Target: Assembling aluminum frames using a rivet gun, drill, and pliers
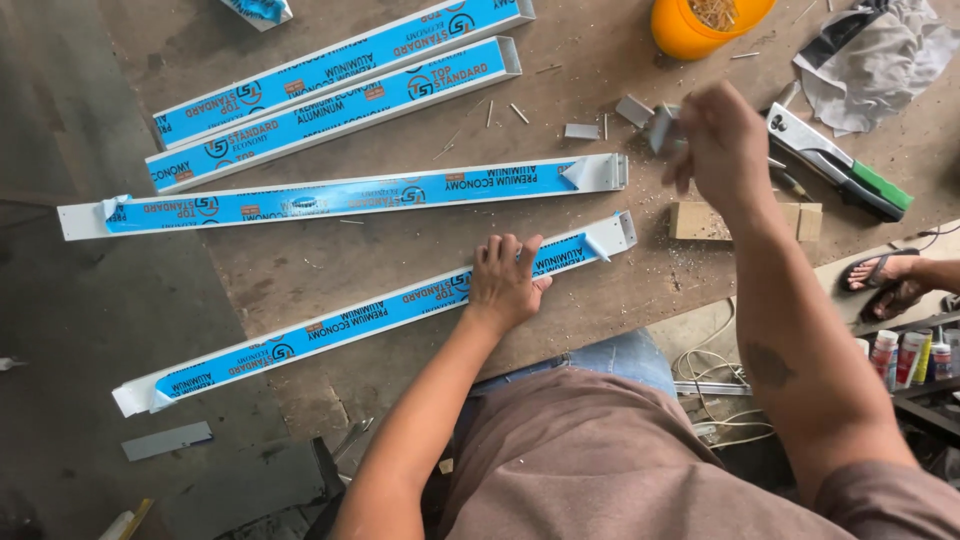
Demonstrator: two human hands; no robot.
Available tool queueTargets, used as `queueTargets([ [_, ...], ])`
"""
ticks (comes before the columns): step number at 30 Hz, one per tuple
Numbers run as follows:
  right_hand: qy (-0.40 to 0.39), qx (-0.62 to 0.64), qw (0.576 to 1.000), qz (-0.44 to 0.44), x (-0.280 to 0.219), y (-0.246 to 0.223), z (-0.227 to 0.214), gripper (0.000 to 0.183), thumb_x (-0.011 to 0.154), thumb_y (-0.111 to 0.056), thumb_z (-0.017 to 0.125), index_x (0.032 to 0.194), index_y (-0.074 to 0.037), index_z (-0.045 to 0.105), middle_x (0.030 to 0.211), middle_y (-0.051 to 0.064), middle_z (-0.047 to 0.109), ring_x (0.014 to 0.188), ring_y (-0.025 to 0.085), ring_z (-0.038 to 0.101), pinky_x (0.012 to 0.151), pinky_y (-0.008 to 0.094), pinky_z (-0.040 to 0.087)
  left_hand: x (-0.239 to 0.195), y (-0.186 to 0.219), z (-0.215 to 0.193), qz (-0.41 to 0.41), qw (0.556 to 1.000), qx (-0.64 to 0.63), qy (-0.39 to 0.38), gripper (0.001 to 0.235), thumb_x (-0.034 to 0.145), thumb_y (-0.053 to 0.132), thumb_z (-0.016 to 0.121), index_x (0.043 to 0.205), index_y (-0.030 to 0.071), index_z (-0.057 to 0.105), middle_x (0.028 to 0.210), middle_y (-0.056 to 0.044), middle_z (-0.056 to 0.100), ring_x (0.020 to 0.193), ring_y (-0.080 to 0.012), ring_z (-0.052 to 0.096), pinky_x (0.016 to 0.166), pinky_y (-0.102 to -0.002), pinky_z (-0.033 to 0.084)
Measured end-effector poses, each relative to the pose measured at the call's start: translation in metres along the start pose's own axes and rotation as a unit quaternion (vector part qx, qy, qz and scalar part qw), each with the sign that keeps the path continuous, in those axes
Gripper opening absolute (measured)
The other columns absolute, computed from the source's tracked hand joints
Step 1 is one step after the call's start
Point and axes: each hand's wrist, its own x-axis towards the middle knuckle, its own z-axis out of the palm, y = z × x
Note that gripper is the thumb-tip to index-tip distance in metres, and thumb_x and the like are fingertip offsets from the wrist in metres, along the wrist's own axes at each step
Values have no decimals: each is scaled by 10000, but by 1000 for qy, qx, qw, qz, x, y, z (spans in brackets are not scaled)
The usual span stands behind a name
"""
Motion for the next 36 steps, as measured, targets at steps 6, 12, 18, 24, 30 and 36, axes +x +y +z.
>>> queueTargets([
  [6, 121, 226, 962, 97, -80, 121, -23, 117, 1106, -37, 561, 1138, 55, 496, 946, 203, 619, 910, 328, 744, 823, 410, 659, -11, 14, 26, 2, 996, -88, 4, 681, 801, 489, 670, 1375, 190, 458, 1049, -55, 432, 1019, -318, 495, 890, -497, 417],
  [12, 100, -53, 987, 112, -120, 133, -24, 152, 1091, -299, 746, 1004, -176, 773, 829, 57, 697, 757, 71, 578, 706, 287, 468, 29, 47, 43, 38, 960, -248, 126, 406, 903, 444, 643, 1231, 205, 617, 1023, -45, 560, 1033, -297, 608, 980, -444, 464],
  [18, 63, -216, 971, -85, -121, 207, -19, 190, 980, -1, 859, 1106, 6, 717, 959, 134, 634, 875, 283, 703, 710, 345, 575, 91, 86, 57, 64, 946, -315, 38, 89, 929, 243, 543, 978, 196, 601, 862, -29, 608, 882, -291, 654, 785, -440, 525],
  [24, 70, -51, 996, -31, -143, 166, -15, 652, 904, 226, 744, 1479, 124, 453, 1309, 324, 556, 876, 312, 647, 790, 365, 528, 126, 96, 87, 137, 935, -316, 81, 90, 900, 180, 537, 952, 238, 581, 851, 42, 557, 852, -237, 634, 771, -379, 532],
  [30, 128, -45, 990, 33, -142, 170, -2, 405, 924, 122, 740, 1308, 34, 646, 949, 174, 718, 747, 296, 723, 629, 381, 557, 151, 63, 50, 112, 870, -469, -105, 131, 859, 39, 565, 925, 130, 634, 838, -84, 639, 850, -349, 689, 800, -421, 554],
  [36, 231, -282, 927, -92, -129, 173, 41, 145, 867, -14, 792, 958, -126, 783, 800, -7, 621, 619, 138, 605, 523, 258, 526, 163, 60, 28, 85, 873, -413, -247, 135, 922, 240, 598, 961, 152, 692, 971, -88, 673, 849, -349, 696, 780, -445, 559],
])
